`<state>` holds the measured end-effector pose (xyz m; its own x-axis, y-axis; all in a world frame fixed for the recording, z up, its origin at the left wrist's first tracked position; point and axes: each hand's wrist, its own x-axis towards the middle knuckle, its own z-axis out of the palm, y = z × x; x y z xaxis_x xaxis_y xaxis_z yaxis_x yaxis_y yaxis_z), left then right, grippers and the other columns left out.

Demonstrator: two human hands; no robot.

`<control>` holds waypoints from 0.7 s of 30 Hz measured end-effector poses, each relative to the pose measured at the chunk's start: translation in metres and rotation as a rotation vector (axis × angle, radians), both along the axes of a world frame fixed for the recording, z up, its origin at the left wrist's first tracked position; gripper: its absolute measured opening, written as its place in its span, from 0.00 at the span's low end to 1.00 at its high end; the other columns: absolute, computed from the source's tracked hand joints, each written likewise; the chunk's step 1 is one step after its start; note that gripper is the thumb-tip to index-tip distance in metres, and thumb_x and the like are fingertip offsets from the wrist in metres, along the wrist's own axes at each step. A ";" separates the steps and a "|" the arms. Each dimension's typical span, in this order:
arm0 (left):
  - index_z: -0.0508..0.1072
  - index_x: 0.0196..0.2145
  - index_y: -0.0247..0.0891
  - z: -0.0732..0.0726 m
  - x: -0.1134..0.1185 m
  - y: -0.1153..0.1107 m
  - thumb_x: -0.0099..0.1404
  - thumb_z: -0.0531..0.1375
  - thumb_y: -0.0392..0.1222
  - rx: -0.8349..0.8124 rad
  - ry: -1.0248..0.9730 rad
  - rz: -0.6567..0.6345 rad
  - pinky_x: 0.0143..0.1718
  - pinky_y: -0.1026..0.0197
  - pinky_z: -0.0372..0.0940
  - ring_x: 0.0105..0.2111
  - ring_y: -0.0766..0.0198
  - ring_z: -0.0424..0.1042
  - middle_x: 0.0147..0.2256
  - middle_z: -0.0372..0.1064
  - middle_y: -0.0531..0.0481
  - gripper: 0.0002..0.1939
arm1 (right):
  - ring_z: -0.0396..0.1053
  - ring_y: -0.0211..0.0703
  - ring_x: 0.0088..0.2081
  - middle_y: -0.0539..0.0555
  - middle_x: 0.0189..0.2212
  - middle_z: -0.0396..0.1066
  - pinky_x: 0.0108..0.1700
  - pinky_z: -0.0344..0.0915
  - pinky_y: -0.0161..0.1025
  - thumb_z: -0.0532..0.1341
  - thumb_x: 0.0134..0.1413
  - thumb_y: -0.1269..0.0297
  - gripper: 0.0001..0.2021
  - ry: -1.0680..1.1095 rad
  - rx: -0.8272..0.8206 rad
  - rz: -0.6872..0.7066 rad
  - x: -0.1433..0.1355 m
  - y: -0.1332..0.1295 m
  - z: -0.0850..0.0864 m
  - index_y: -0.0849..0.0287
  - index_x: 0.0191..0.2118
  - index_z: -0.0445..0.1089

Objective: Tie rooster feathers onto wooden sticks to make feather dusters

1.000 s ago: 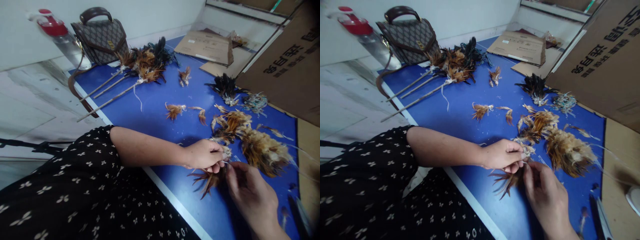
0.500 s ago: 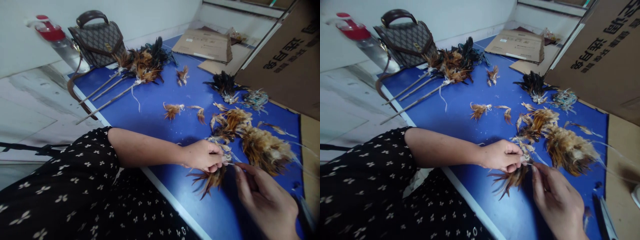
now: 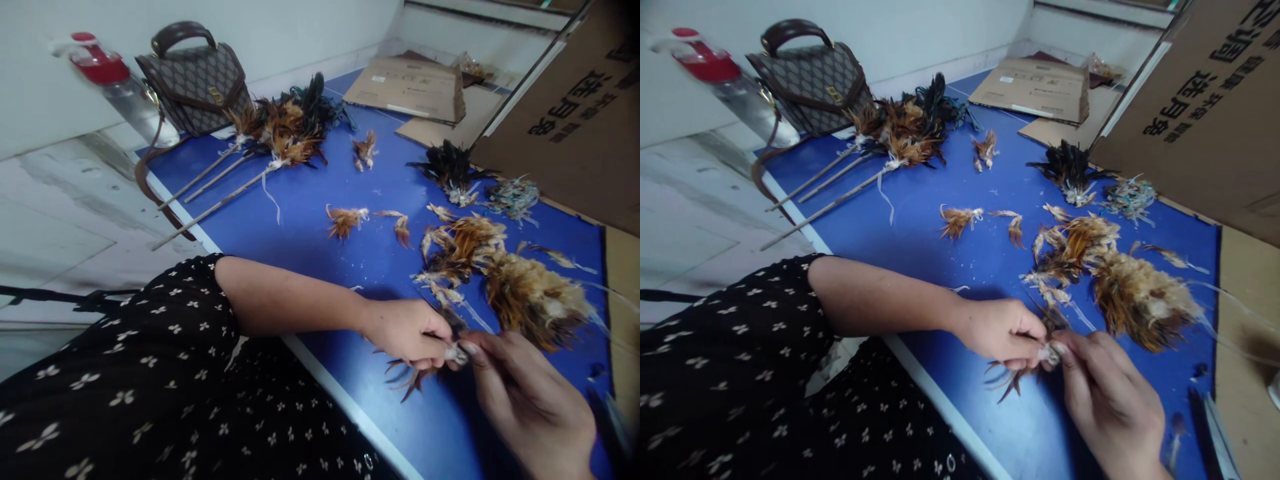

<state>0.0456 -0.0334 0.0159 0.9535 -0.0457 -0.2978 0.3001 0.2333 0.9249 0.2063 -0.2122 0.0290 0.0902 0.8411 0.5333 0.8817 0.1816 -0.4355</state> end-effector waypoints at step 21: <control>0.72 0.32 0.38 -0.010 0.007 -0.001 0.80 0.63 0.42 0.122 -0.111 0.414 0.27 0.65 0.58 0.23 0.72 0.64 0.26 0.67 0.57 0.15 | 0.79 0.38 0.33 0.52 0.39 0.78 0.35 0.72 0.34 0.65 0.78 0.69 0.05 -0.171 -0.074 0.063 0.003 -0.004 -0.001 0.56 0.54 0.77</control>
